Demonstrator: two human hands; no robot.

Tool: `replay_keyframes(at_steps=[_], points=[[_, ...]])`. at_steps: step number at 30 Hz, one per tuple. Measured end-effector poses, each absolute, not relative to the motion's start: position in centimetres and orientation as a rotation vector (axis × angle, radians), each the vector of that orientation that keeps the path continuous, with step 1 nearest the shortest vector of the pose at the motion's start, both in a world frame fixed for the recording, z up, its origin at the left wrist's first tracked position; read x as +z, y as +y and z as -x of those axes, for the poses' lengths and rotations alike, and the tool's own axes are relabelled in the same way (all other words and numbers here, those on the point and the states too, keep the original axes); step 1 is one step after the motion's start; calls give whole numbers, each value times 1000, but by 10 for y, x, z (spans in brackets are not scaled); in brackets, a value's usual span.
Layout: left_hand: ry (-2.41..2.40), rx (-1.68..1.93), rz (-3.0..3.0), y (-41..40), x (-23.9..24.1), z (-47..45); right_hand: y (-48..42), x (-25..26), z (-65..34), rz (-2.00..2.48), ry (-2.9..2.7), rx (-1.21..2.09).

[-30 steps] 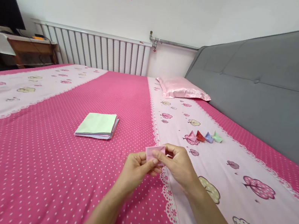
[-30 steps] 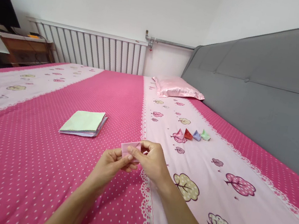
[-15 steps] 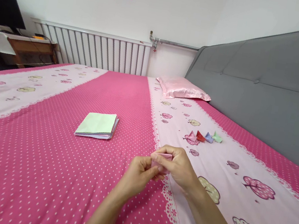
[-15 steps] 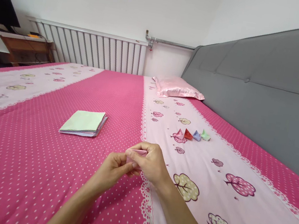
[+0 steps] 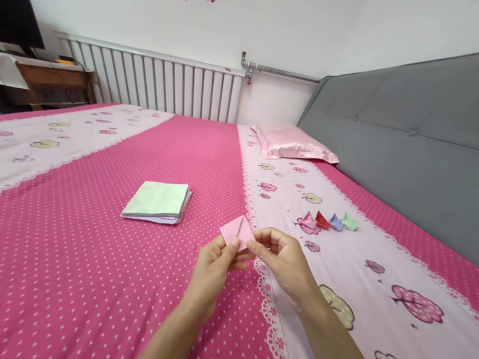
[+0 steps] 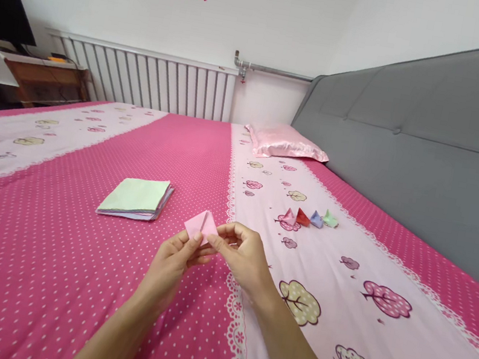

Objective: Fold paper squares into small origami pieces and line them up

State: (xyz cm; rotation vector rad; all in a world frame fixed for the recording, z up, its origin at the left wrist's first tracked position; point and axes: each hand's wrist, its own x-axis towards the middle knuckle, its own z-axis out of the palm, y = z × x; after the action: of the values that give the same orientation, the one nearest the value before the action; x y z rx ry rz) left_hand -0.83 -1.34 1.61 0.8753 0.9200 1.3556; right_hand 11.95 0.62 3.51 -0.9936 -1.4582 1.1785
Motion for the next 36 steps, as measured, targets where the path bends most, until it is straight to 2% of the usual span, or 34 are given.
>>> replay_keyframes(at_steps=[10,24,36], points=[[998,1384,-953,-14,16,12,9,40,-128,1040,-1536,1054],[980,1204,-1067,-17,20,18,5,47,-140,1001,-1692,1175],[869,1224,-923,-15,12,23,5,51,-145,813,-2034,1187]])
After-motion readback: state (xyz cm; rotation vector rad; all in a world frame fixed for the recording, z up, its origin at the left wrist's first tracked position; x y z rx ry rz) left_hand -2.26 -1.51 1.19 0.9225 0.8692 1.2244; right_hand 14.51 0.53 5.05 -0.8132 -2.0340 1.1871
